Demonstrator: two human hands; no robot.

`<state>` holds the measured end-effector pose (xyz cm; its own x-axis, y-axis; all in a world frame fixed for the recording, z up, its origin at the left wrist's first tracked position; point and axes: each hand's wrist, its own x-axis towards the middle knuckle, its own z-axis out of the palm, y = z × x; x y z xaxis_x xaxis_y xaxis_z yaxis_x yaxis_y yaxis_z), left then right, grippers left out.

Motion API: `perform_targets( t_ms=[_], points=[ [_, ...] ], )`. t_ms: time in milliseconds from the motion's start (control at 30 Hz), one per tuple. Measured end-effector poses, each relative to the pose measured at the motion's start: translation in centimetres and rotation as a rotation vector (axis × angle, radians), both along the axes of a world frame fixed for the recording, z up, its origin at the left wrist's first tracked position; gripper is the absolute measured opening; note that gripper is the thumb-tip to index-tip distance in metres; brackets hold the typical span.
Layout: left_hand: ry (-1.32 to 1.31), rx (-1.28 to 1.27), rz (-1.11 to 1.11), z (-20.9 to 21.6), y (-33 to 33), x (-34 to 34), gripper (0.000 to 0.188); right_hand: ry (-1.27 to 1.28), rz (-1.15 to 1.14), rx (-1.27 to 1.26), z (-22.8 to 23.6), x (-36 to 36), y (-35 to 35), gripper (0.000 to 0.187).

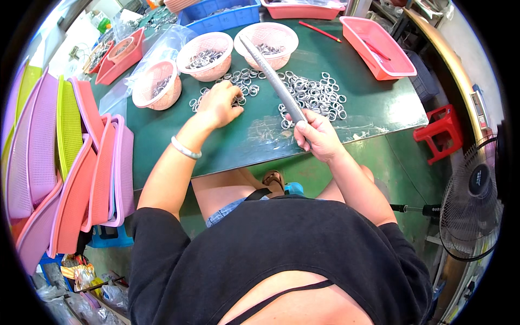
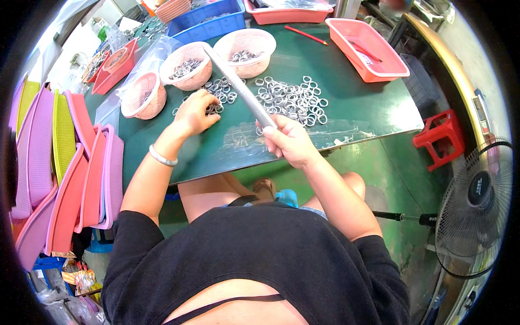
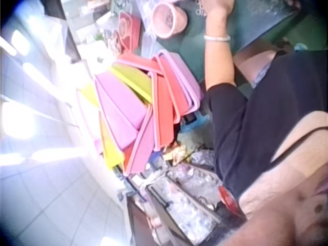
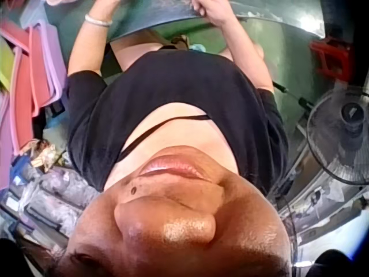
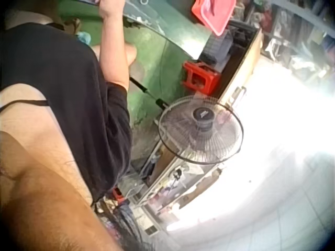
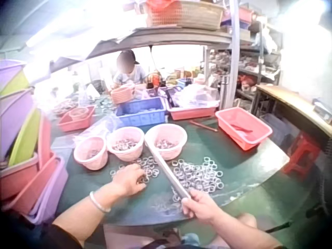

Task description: The person repeatedly picks up small metal rings from a table and files their edges using a metal file. They handle the rings one at a time, filing each ring and placing it back on the table.

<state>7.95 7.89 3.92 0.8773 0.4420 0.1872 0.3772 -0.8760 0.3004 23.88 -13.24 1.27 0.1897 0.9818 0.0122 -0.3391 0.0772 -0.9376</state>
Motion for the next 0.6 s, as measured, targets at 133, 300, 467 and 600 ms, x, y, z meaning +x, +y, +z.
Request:
perform_targets(
  t_ms=[133,300,467,600],
  points=[
    [-0.090,0.128,0.168,-0.5,-2.0,0.3,0.026,0.019,0.009,-0.021,0.1,-0.2,0.6,0.030],
    [-0.107,0.141,0.234,-1.7,-2.2,0.6,0.023,-0.015,0.027,-0.048,0.2,-0.2,0.4,0.030],
    [-0.161,0.167,0.270,-2.2,-2.5,1.2,0.021,-0.022,0.024,-0.056,0.3,-0.1,0.2,0.029],
    [-0.392,0.054,0.218,-2.8,-1.4,0.8,0.021,0.047,0.052,0.022,-0.1,0.3,0.3,0.029]
  ],
)
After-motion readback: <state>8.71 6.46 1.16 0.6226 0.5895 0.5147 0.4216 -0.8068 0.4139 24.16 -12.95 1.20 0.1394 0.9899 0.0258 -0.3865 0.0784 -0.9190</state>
